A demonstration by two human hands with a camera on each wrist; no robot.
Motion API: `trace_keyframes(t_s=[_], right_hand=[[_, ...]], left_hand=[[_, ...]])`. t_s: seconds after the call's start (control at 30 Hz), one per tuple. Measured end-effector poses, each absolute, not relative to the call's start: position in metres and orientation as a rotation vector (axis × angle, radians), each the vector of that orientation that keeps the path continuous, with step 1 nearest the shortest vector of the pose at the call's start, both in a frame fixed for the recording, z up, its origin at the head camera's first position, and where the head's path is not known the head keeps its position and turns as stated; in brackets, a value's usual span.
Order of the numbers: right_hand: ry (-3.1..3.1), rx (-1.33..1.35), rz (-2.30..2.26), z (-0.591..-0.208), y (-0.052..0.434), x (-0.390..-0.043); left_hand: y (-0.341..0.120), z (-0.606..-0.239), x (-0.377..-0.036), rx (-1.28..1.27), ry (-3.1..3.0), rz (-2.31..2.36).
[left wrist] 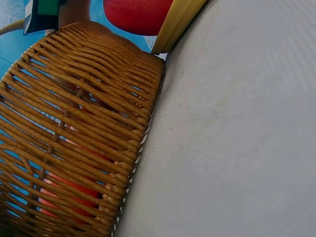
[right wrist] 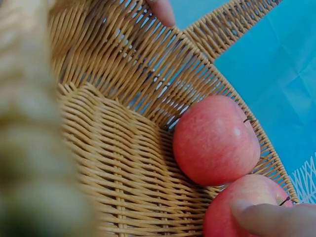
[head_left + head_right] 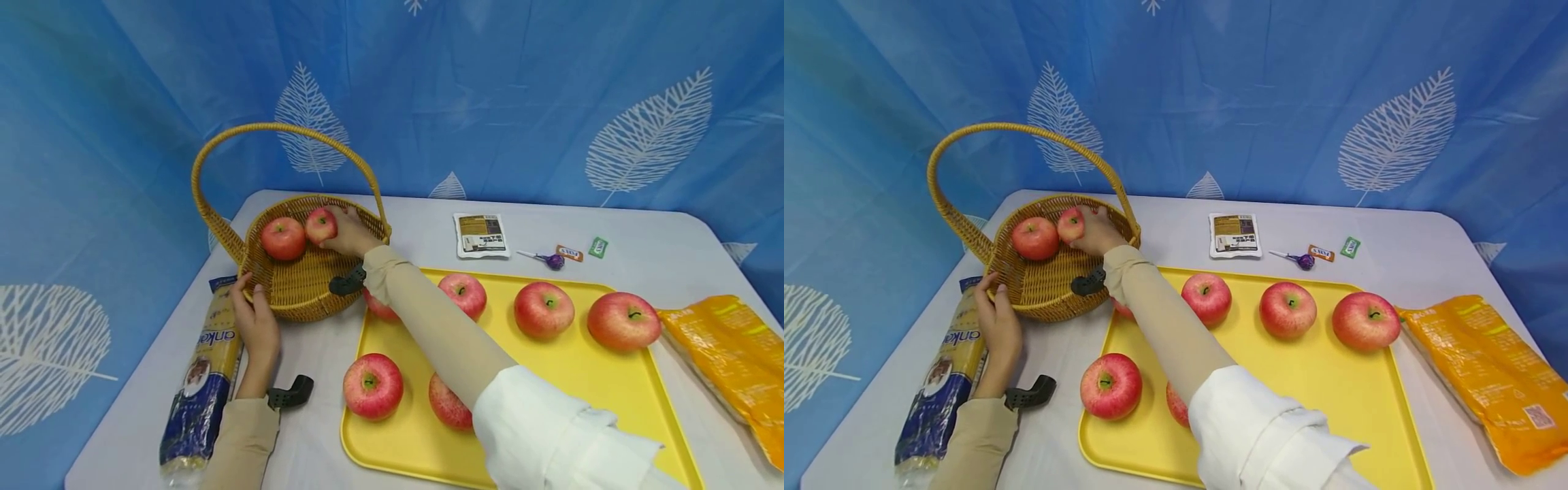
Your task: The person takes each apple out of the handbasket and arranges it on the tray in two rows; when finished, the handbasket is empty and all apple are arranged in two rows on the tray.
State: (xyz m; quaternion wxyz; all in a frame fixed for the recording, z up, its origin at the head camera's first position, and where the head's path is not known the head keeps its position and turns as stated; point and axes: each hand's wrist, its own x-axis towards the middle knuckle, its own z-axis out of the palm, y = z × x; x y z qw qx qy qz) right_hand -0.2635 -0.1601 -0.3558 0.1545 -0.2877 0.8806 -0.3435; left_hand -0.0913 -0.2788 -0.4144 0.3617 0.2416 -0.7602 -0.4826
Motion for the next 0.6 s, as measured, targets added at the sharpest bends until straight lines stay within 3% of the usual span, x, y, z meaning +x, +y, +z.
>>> trace_keyframes(t_s=[0.6], right_hand=[[2.723,-0.955,-0.833,-0.3635,-0.1621,-0.2618]], left_hand=[[-0.2791,-0.4187,-0.0890,0.588,-1.946,-1.239]])
